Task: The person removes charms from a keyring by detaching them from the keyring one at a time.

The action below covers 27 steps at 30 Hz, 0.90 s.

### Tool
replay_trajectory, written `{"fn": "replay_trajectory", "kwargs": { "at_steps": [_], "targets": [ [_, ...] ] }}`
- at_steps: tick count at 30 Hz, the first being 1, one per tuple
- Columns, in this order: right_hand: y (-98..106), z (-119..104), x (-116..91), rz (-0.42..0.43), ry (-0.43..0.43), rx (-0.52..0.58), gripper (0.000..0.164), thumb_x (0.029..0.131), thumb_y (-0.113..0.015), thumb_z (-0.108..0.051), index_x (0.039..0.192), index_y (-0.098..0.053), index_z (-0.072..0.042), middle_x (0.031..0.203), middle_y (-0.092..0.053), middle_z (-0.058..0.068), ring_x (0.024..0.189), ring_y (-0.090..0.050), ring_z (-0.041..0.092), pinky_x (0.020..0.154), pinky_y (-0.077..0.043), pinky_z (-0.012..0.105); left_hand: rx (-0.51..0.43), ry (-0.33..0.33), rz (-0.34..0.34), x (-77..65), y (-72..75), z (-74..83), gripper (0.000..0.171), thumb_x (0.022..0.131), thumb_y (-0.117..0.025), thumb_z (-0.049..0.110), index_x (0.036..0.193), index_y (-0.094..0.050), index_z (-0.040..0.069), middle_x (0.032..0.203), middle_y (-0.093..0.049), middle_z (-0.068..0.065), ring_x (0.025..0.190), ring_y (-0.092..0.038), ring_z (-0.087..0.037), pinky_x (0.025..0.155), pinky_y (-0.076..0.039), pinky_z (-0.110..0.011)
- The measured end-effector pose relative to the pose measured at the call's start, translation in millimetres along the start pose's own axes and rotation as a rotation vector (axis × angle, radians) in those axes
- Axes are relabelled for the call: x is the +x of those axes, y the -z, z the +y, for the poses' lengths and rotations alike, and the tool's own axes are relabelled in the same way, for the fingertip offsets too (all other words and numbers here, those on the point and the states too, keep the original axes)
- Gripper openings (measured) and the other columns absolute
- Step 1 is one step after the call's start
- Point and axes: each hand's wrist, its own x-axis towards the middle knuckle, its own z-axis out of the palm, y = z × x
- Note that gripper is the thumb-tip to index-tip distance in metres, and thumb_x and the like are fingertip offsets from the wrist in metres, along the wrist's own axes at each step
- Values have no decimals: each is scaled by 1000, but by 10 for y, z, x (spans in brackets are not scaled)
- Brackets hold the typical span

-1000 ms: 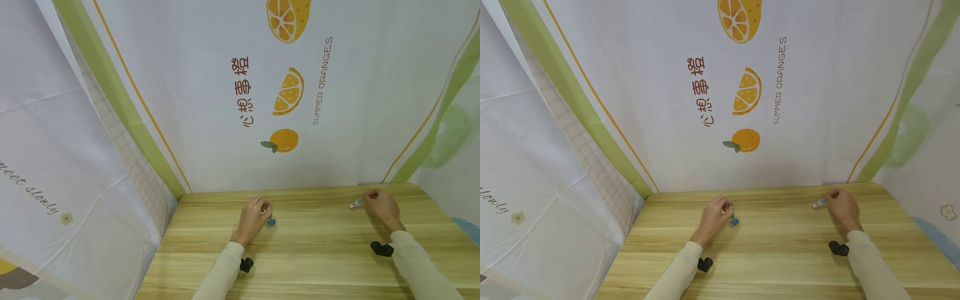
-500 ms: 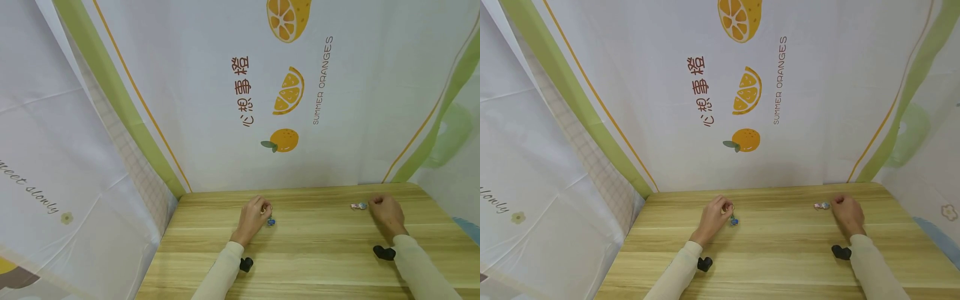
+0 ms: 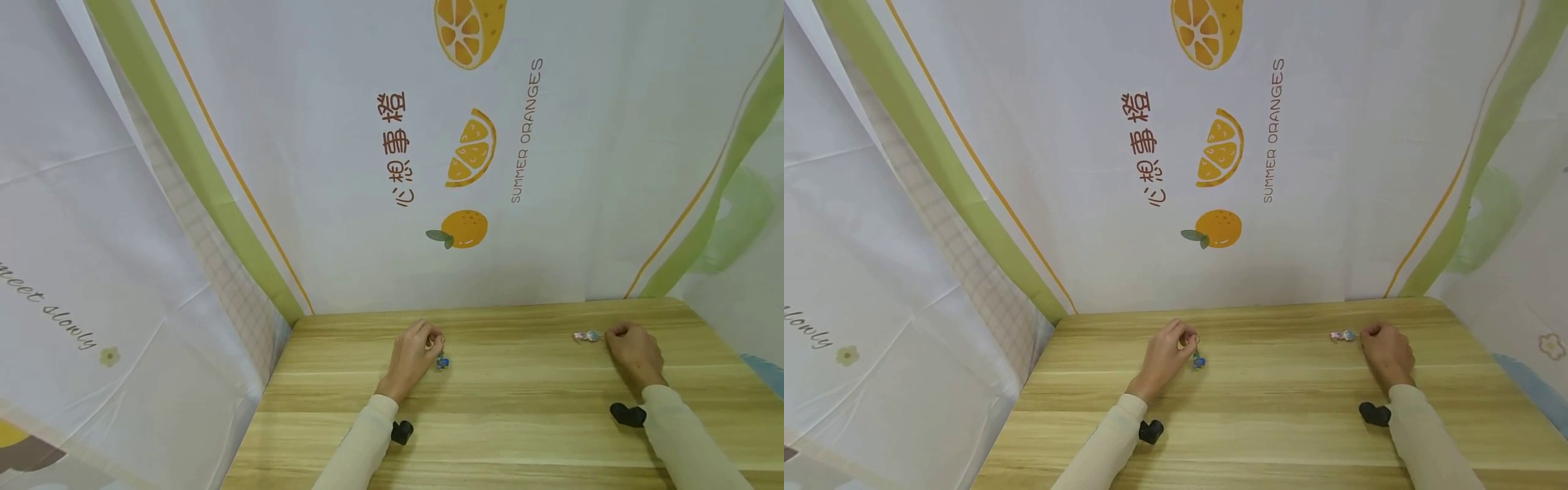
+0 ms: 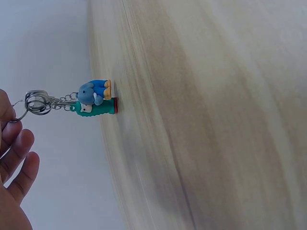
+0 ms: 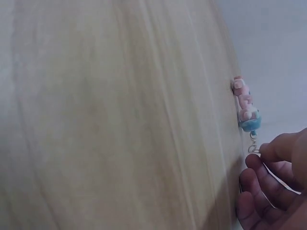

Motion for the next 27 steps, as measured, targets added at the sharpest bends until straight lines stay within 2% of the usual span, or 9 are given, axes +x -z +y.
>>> {"fn": "replay_trajectory", "kwargs": {
  "at_steps": [8,18,27],
  "targets": [
    [9,-7,-6,-1,-15,5,36,103,-48,-22,115,-64,8,107,-69,33,84,-68,38,57,-47,37,5,-11,4,4,1,3,7,97,-74,7,97,-77,13,87,-68,3,74,-66,-10,63,-53,-19],
    [-9,-7,-18,8,2,5,37,104,-50,-22,117,-64,9,109,-69,34,85,-69,41,56,-46,34,-7,-10,18,10,2,25,6,97,-74,7,96,-77,13,86,-69,3,73,-67,-12,62,-52,-18],
    [-91,-74,-51,98,5,18,35,103,-52,-23,114,-66,8,108,-71,32,84,-70,43,54,-46,35,-5,-16,16,20,-8,27,6,98,-73,8,98,-77,12,86,-69,1,73,-66,-11,63,-52,-16]
  ]
}}
